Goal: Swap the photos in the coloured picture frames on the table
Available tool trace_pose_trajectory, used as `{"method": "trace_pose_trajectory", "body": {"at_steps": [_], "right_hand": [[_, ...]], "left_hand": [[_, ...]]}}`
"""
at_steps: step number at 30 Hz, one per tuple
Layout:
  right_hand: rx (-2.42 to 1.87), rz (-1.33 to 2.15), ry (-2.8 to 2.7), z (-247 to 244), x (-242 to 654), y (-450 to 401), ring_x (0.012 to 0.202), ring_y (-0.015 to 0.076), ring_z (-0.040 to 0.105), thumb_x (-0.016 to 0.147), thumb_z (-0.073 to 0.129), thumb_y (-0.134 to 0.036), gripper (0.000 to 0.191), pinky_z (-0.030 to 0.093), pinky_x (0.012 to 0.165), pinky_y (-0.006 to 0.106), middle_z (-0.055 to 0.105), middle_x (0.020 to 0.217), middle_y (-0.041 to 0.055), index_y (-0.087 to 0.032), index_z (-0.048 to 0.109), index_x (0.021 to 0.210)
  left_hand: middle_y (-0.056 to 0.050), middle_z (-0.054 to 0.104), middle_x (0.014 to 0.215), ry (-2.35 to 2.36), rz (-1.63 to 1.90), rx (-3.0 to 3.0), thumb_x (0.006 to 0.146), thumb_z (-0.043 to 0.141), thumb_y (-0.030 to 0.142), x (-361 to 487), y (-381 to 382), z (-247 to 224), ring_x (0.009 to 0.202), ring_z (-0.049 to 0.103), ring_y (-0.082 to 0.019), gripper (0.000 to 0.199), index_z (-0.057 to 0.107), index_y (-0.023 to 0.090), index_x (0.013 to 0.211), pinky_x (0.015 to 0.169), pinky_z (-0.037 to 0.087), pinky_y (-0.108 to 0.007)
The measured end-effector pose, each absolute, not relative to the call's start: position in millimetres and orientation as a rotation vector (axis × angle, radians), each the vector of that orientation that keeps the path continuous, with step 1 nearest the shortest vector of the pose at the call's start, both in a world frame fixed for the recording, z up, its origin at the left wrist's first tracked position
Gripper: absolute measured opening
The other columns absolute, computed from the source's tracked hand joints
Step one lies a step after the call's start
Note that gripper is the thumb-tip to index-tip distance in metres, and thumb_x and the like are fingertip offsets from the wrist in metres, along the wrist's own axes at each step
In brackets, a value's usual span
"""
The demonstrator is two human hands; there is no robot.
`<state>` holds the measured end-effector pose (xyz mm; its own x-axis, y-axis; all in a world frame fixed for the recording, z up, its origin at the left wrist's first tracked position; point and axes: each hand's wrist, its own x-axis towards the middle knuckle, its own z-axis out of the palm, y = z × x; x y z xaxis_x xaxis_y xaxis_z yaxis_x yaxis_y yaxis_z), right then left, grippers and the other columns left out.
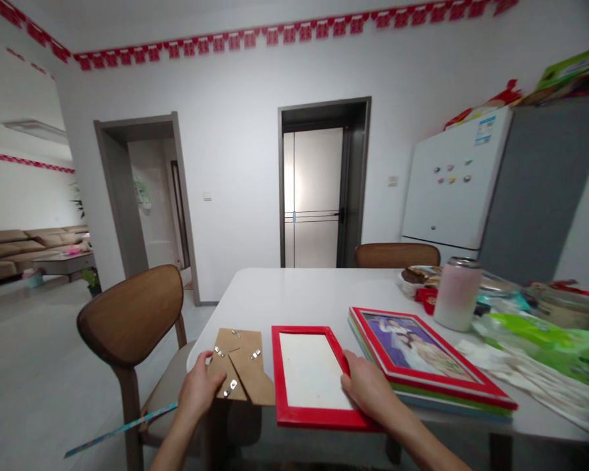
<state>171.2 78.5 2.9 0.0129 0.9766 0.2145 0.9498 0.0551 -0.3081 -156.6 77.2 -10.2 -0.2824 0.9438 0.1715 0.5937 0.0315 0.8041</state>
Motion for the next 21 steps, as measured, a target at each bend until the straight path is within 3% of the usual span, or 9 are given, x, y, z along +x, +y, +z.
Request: {"method": "trace_pose_trajectory", "body": {"at_steps": [3,6,9,14,18,21], "right_hand": [[-1.888,0.321,-1.803,13,169,76,0.08,0.0235,0.058,0.063,0.04,-0.013,0.055,0.041,0.069,0.031,0.062,0.088,0.0178,-0.002,0.038,0.118],[-1.642,0.867,-1.495,26,165,67,0.063,0.0183,0.06,0.065,0.035,-0.014,0.068,0.044,0.059,0.028,0.064,0.081,0.0112,-0.007,0.016,0.129],[-1.337,1.29,-1.197,37,160,58,0.054,0.0159,0.06,0.065,0.031,-0.015,0.073,0.045,0.053,0.027,0.065,0.078,0.0073,-0.012,0.001,0.132],[-1.132,1.359,-1.125,49,154,51,0.052,0.0144,0.058,0.066,0.041,-0.019,0.072,0.044,0.05,0.026,0.065,0.075,0.0061,-0.014,0.011,0.131],[-1.181,1.291,-1.221,49,156,52,0.049,0.0122,0.055,0.065,0.048,-0.022,0.069,0.041,0.046,0.023,0.062,0.069,0.0035,-0.014,0.022,0.129],[-1.367,1.105,-1.374,42,163,61,0.05,0.0126,0.055,0.066,0.045,-0.021,0.061,0.04,0.046,0.023,0.06,0.065,0.0026,-0.012,0.031,0.125]], "left_hand": [[-0.006,0.06,0.089,2.027,1.085,1.64,0.061,0.056,0.023,-158,76,-4,0.088,0.055,-0.024,0.042,0.047,0.017,0.102,0.075,0.039,-0.033],[-0.01,0.053,0.106,2.047,1.136,1.772,0.063,0.053,0.02,-137,69,2,0.103,0.045,-0.025,0.043,0.047,0.015,0.105,0.087,0.033,-0.036],[-0.01,0.052,0.109,1.771,1.249,1.969,0.068,0.049,0.022,-86,53,8,0.105,0.044,-0.021,0.039,0.047,0.014,0.106,0.091,0.032,-0.035],[-0.008,0.043,0.122,1.268,1.193,2.182,0.063,0.057,0.022,5,27,23,0.111,0.037,-0.023,0.051,0.044,0.017,0.113,0.095,0.03,-0.037],[-0.006,0.054,0.104,1.217,1.201,2.389,0.066,0.045,0.01,20,26,42,0.097,0.046,-0.02,0.044,0.047,0.018,0.109,0.087,0.038,-0.034],[-0.007,0.055,0.099,1.346,1.416,2.305,0.067,0.039,0.006,-2,35,51,0.094,0.049,-0.018,0.044,0.045,0.017,0.11,0.085,0.039,-0.031]]}}
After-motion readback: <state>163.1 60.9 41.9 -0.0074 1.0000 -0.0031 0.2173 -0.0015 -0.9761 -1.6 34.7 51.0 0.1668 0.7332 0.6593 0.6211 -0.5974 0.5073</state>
